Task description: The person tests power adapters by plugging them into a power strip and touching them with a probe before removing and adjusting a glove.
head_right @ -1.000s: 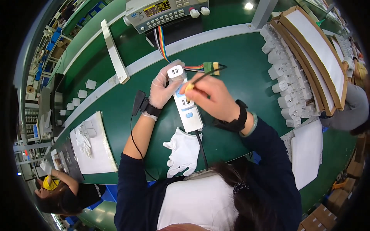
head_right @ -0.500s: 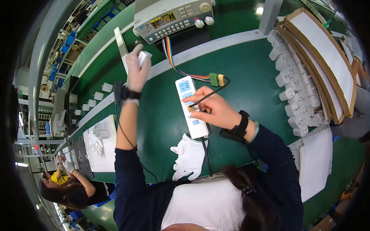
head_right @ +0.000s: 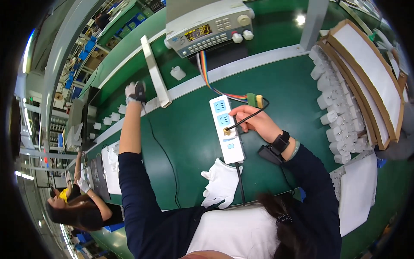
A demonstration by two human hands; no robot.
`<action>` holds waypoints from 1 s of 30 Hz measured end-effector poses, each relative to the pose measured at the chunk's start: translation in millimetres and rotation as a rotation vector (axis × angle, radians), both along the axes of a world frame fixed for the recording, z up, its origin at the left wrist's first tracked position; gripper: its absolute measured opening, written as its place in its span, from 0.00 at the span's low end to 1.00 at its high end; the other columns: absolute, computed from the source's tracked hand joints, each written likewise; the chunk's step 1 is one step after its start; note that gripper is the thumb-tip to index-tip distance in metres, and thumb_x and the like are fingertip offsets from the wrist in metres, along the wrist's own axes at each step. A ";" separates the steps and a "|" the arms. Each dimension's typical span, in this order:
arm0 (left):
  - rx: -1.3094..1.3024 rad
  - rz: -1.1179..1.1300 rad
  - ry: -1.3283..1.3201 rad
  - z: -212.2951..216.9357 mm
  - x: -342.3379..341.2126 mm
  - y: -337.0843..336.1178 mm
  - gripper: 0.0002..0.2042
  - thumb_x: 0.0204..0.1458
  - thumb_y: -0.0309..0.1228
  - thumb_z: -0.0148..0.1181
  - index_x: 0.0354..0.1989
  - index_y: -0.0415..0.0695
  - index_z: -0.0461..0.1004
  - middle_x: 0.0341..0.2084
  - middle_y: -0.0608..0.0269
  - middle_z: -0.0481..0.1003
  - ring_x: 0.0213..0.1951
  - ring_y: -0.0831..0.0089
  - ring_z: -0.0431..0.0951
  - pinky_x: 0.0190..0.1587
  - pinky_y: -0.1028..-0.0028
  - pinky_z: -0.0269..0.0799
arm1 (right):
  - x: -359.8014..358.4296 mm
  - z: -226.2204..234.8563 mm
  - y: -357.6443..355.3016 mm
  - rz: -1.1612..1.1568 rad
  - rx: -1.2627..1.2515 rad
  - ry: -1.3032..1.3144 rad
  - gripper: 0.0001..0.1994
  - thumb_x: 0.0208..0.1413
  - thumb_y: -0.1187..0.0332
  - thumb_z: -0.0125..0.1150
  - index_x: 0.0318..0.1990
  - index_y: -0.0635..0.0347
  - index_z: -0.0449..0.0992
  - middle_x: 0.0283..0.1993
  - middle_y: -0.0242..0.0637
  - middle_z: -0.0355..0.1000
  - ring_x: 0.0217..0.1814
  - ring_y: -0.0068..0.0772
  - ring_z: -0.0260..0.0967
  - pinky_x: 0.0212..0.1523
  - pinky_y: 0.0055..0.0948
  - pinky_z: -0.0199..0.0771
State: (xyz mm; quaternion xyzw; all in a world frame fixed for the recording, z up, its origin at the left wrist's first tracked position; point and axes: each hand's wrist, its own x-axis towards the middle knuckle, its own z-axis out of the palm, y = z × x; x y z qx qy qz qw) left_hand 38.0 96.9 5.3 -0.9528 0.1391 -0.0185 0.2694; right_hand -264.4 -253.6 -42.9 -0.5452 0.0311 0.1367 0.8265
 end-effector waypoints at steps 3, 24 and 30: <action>-0.128 0.212 -0.055 -50.4 4.2 74.4 0.16 0.51 0.39 0.50 0.48 0.51 0.73 0.45 0.57 0.74 0.44 0.57 0.76 0.44 0.61 0.73 | 0.7 3.2 3.6 -0.032 0.036 0.029 0.13 0.62 0.65 0.48 0.49 0.62 0.71 0.29 0.23 0.62 0.29 0.14 0.59 0.30 0.16 0.63; -1.656 -0.643 0.636 -36.4 -191.0 -158.8 0.24 0.49 0.17 0.56 0.57 0.43 0.65 0.46 0.58 0.74 0.48 0.71 0.74 0.52 0.73 0.68 | 2.5 -10.2 -1.2 -0.006 0.024 0.019 0.13 0.63 0.64 0.47 0.47 0.61 0.72 0.29 0.23 0.61 0.31 0.15 0.59 0.31 0.17 0.65; -1.448 -0.789 0.578 -37.3 -190.9 -158.4 0.23 0.47 0.19 0.58 0.55 0.41 0.67 0.48 0.53 0.73 0.51 0.64 0.73 0.54 0.70 0.65 | 0.1 -5.8 0.0 -0.012 -0.011 0.029 0.12 0.63 0.65 0.48 0.47 0.60 0.73 0.30 0.23 0.62 0.32 0.15 0.60 0.32 0.18 0.65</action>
